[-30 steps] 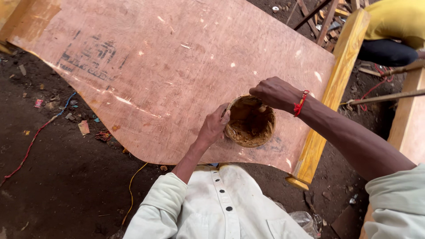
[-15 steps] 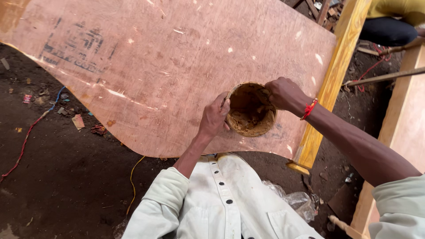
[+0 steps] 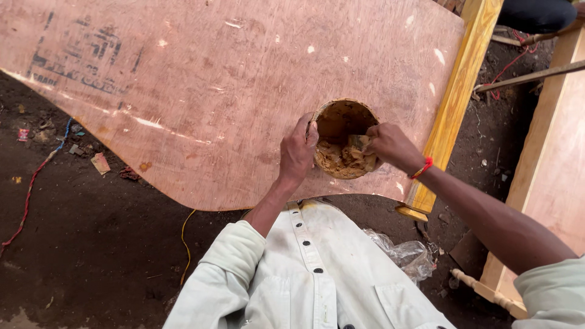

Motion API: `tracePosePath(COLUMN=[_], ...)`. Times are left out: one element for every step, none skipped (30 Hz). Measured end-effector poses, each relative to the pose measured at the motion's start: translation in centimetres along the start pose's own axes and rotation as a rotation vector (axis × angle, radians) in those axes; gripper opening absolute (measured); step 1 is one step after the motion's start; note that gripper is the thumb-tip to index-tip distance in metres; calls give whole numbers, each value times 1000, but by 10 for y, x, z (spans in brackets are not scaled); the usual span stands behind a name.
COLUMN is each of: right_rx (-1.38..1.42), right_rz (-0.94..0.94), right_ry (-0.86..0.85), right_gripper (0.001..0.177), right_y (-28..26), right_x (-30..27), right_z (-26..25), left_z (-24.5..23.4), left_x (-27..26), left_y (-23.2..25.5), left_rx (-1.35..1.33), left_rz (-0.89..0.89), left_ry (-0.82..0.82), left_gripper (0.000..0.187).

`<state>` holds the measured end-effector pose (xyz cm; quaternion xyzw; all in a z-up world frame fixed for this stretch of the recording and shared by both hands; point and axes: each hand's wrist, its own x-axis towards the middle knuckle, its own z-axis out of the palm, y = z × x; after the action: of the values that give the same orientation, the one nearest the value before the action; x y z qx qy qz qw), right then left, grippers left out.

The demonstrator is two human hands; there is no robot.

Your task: The person scoops wood filler from a container and applies it to a wooden frame and a large plywood sheet using a putty knife. They spread the filler along the edges and surface of the wood to fill gaps and imperfections.

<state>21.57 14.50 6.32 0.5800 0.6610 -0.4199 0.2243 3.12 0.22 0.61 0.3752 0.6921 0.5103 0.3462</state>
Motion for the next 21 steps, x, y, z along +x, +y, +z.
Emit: tracePosePath(right_rx=[50,130,211,293,382,472,561,623,685,745,818,894,970,1028,1086,1145,1188,1231,1274,1314,1354], right_rz=[48,57,67,78,103,131,160,134,108,79,92,104,117,141,167,190,206,223,240,235,231], right_ry=[-3,11,24,39,32,24,17,28,40,51,62,73,85,86,88,91,115,138,161,154,147], right_gripper=[17,18,18,18,19,19,19,19,19,19,17,16,16,18,19,20,21,22,23,23,23], right_y=[-3,-5,-6,-7,-8,-9,-9,-11,-13,-15,-16,-18,-20,-21,-22,-23,-23,-24,-25,-27,-30], right_x=[-4,-8,-11,-14,-16,-19,-21,-23,-26,-27,-28,-29,-29,-29,-29,-29,-28,-27,-25,-21,-18], right_z=[1,6,10,14,19,25,32,39,48,56,62,68,73,77,81,84,86,89,92,95,98], left_z=[3,4,5,6,7,6,5,4,2,0,-1,-3,-4,-4,-4,-4,-4,-5,-5,-6,-7], left_x=[1,0,-1,-1,-1,-2,-3,-3,-3,-4,-4,-4,-5,-4,-5,-5,-4,-5,-5,-5,-6], left_y=[-2,-5,-8,-10,-11,-12,-13,-13,-12,-12,-11,-10,-10,-10,-10,-9,-9,-10,-10,-9,-9], left_rx=[-5,-8,5,17,29,25,20,15,-6,-26,-46,-48,-50,-54,-55,-56,-57,-54,-51,-48,-35], left_rz=[-11,-24,-11,2,15,53,91,128,84,40,-4,-19,-34,-47,-59,-67,-76,-50,-24,3,1], left_ry=[-2,-5,12,27,42,48,54,62,23,-13,-48,-61,-73,-88,-95,-104,-112,-98,-83,-69,-72], left_gripper=[41,41,41,41,41,40,40,40,40,41,41,41,41,42,41,41,41,41,40,40,40])
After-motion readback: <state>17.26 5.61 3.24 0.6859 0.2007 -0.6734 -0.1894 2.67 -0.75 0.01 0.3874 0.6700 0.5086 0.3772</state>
